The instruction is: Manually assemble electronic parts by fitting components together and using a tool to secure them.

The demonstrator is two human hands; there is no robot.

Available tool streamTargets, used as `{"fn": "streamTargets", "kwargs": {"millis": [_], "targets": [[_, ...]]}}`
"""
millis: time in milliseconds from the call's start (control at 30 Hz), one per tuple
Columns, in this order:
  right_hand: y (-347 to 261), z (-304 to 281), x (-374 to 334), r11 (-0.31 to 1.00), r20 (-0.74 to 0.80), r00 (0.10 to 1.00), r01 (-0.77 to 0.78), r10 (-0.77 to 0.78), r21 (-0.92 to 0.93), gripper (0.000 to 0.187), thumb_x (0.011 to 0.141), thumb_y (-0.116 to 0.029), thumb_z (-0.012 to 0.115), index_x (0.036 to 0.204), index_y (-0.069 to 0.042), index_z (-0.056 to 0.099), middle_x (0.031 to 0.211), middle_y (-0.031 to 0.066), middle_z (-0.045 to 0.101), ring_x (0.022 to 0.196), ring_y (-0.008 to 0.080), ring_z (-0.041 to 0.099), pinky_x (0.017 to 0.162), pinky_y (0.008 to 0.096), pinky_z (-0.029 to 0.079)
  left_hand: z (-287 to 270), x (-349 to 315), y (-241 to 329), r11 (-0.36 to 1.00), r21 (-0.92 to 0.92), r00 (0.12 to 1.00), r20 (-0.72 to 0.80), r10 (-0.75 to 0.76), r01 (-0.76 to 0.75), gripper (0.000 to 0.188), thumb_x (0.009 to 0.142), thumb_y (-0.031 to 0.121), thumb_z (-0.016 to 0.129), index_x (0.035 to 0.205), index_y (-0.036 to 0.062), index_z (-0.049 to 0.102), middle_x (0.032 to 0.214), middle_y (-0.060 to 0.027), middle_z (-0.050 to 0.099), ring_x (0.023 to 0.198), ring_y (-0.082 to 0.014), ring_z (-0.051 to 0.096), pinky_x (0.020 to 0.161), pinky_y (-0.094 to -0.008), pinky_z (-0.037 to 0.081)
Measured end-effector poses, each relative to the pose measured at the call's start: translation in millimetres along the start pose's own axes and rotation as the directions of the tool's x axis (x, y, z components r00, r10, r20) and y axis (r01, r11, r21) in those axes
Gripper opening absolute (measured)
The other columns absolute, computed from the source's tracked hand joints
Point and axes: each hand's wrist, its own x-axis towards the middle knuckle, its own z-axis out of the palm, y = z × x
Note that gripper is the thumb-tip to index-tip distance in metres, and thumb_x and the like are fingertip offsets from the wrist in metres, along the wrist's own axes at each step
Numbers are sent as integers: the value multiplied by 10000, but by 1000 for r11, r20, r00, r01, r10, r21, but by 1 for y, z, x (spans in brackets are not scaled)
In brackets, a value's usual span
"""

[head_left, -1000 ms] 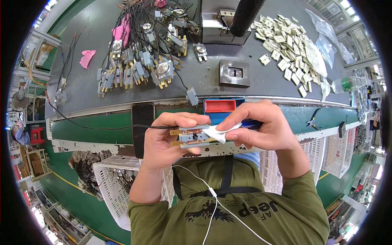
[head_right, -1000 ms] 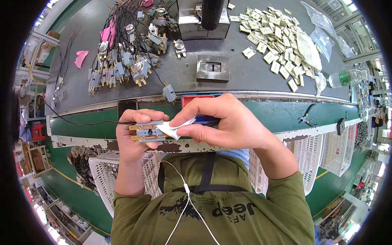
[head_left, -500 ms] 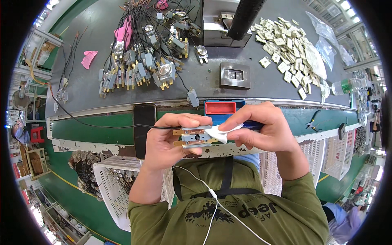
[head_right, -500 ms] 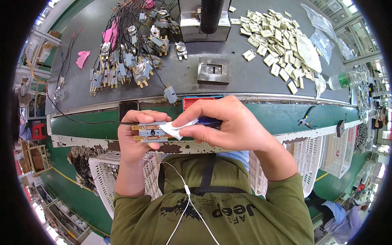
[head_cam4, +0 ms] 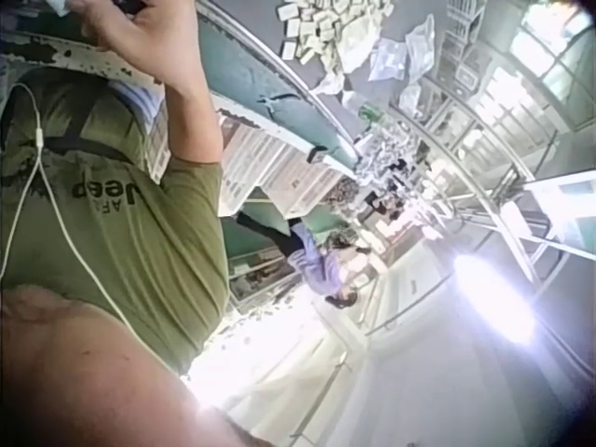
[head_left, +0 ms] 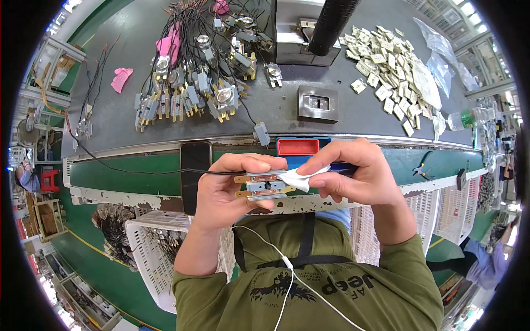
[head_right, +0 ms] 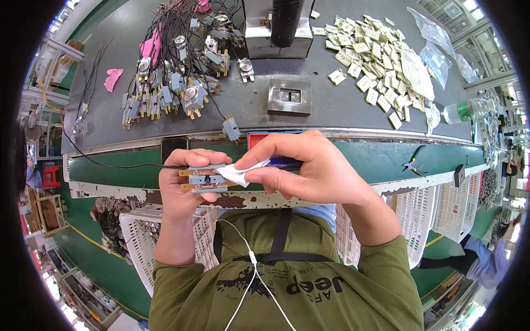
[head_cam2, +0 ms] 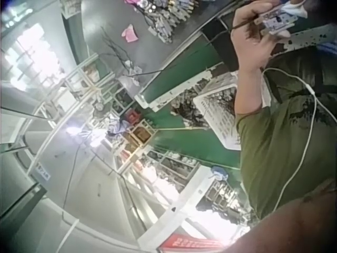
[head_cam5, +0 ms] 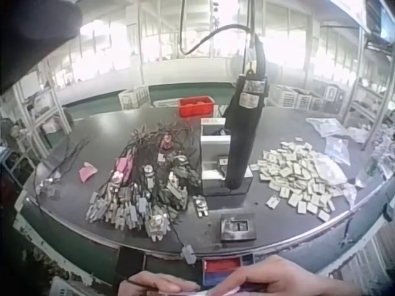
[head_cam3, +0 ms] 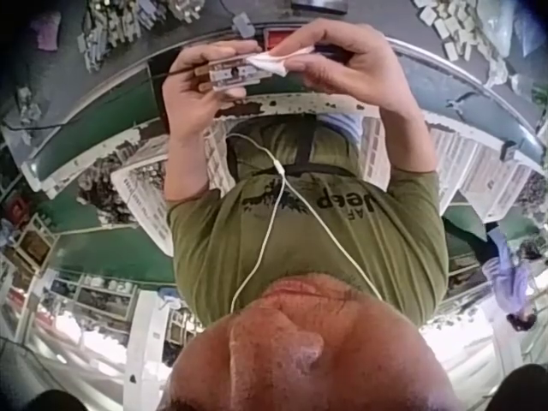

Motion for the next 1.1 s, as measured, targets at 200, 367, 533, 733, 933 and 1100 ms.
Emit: {"fn": "streamTargets", "kwargs": {"millis": [200,367,533,733,933,1100], "targets": [[-1,1,0,1000,-3,1000,-9,9,7,109,788,-32,660,879,27,651,699,80,648,511,82,594,397,189,437,-1,0,1,1000,-8,1000,12,-2,2,469,647,-68,753,1046,14,520,1129,-204,569,1061,-250,571,886,-363,500],[2,0,-1,999,14,1000,28,-28,-14,108,787,-27,659,880,28,652,709,82,650,513,82,592,397,188,436,0,-1,1,1000,-11,1000,10,-6,6,463,650,-72,749,1045,10,520,1136,-209,563,1064,-252,569,888,-367,501],[3,-4,-1,1000,24,1000,15,-14,-20,107,778,-19,659,875,28,653,719,92,653,517,84,595,402,185,438,4,-1,2,995,94,998,-59,-37,43,519,598,94,825,1017,40,525,1052,-187,603,994,-277,604,838,-376,523],[6,-4,-7,998,7,999,39,-38,-56,102,775,-4,655,872,28,654,737,86,663,522,88,602,422,189,444,1,0,3,988,153,995,-98,31,-16,518,606,95,825,1027,40,528,1077,-191,596,1017,-282,592,847,-380,517],[10,1,-3,998,17,1000,22,-21,-52,95,777,-21,667,866,13,661,742,81,667,533,93,606,447,199,450,0,1,2,982,189,996,-77,45,-30,523,597,101,829,1021,37,529,1077,-196,595,1009,-285,597,836,-378,524],[13,2,-4,996,80,993,84,-82,-23,120,776,-45,687,884,3,663,726,69,665,534,83,604,454,201,450,0,-2,1,990,140,999,-49,22,-15,522,590,98,831,1013,37,531,1067,-198,598,1005,-287,599,826,-378,530]]}}
